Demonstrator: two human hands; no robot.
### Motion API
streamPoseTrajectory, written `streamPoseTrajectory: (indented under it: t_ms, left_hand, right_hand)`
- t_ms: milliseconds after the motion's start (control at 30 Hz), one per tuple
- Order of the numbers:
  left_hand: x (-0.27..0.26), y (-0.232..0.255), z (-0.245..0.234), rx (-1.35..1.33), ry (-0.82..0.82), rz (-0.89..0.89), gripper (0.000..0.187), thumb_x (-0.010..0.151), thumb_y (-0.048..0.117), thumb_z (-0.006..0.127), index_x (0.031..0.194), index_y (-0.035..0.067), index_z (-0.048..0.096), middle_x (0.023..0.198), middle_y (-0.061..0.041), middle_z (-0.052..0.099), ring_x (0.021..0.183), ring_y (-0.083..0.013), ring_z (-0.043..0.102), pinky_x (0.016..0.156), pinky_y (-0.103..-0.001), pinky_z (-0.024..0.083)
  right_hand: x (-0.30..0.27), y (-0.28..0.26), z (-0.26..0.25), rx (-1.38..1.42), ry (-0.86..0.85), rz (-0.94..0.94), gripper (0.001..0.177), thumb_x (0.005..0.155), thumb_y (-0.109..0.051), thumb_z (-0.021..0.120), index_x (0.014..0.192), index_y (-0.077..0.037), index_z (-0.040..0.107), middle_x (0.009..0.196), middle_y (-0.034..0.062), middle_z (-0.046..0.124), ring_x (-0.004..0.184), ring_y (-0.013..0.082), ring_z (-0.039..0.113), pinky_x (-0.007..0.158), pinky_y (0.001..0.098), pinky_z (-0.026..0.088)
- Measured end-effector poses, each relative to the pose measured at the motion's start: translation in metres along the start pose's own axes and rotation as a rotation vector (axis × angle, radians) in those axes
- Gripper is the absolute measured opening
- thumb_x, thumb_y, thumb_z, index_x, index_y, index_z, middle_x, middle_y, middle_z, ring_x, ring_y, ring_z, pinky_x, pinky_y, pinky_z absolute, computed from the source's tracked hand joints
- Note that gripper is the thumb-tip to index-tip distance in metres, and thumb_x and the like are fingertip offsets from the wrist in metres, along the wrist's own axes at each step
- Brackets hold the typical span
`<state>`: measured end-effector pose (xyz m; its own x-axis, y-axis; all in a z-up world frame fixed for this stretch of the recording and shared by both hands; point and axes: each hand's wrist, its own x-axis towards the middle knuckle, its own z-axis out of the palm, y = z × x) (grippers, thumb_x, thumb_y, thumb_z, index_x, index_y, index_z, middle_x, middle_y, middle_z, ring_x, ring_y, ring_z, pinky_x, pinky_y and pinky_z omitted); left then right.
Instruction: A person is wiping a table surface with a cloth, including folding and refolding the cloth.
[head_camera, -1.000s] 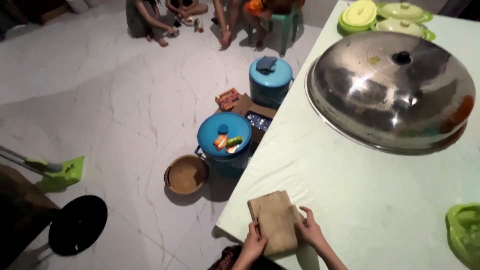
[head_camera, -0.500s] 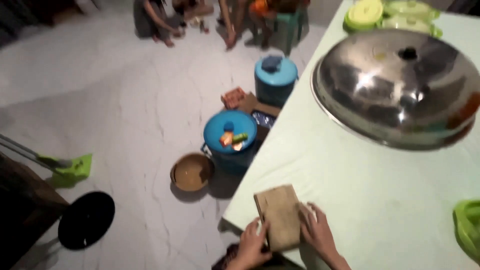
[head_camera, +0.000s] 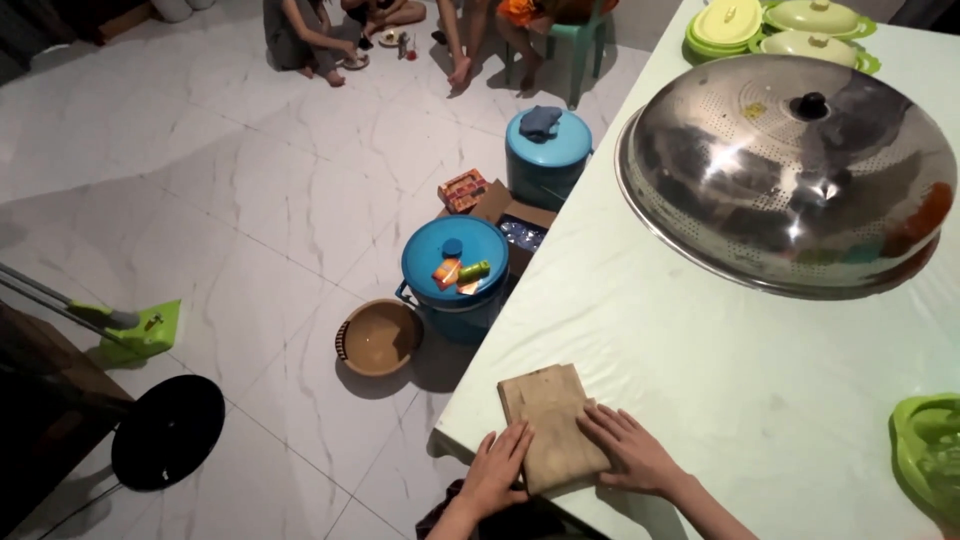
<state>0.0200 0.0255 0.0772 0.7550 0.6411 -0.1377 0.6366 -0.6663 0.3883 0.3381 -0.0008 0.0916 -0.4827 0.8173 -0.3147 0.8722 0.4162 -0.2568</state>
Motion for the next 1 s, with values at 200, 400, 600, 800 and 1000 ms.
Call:
streamPoseTrajectory:
  t_ms: [200, 400, 600, 800, 1000]
  left_hand:
    - [0.010, -0.002, 0.023, -0.237, 0.180, -0.094, 0.065, 0.090, 0.016, 0.069, 0.151, 0.013, 0.048, 0.164, -0.007, 0.036, 0.149, -0.0264, 0.033, 0.114, -0.054, 0.026]
    - [0.014, 0.014, 0.022, -0.582, 0.336, -0.453, 0.047, 0.101, 0.051, 0.055, 0.101, 0.010, 0.076, 0.096, -0.012, 0.079, 0.091, -0.0324, 0.075, 0.078, -0.042, 0.053]
    - [0.021, 0.019, 0.039, -0.642, 0.292, -0.815, 0.059, 0.099, 0.069, 0.040, 0.089, 0.013, 0.060, 0.093, -0.020, 0.074, 0.095, -0.0441, 0.069, 0.078, -0.048, 0.049]
    - [0.046, 0.012, 0.039, -0.589, 0.333, -0.812, 0.054, 0.088, 0.056, 0.064, 0.126, 0.019, 0.057, 0.120, -0.008, 0.069, 0.115, -0.0337, 0.064, 0.090, -0.047, 0.051]
    - [0.040, 0.012, 0.057, -0.687, 0.423, -0.896, 0.041, 0.091, 0.055, 0.063, 0.105, 0.018, 0.051, 0.107, -0.010, 0.076, 0.104, -0.0387, 0.069, 0.082, -0.047, 0.052]
  right_hand:
    - [0.013, 0.009, 0.015, 0.194, 0.536, -0.165, 0.035, 0.090, -0.031, 0.072, 0.123, -0.019, 0.068, 0.143, 0.0034, 0.063, 0.138, 0.0304, 0.050, 0.114, 0.0501, 0.036]
    - [0.016, -0.011, 0.011, 0.481, 0.420, 0.214, 0.029, 0.096, -0.047, 0.061, 0.091, -0.019, 0.064, 0.081, 0.0022, 0.072, 0.074, 0.0197, 0.069, 0.068, 0.0341, 0.051]
    - [0.025, -0.040, -0.006, 0.761, 0.352, 0.560, 0.051, 0.095, -0.058, 0.060, 0.073, -0.016, 0.042, 0.057, 0.0034, 0.053, 0.058, 0.0187, 0.055, 0.063, 0.0350, 0.040]
    - [0.046, -0.046, -0.031, 0.772, 0.308, 0.788, 0.057, 0.092, -0.070, 0.043, 0.080, -0.015, 0.052, 0.080, 0.0084, 0.074, 0.082, 0.0263, 0.069, 0.072, 0.0372, 0.045]
    - [0.072, -0.029, 0.015, 0.708, 0.519, 0.554, 0.044, 0.098, -0.051, 0.058, 0.079, -0.012, 0.051, 0.091, 0.0039, 0.060, 0.094, 0.0207, 0.055, 0.084, 0.0352, 0.047]
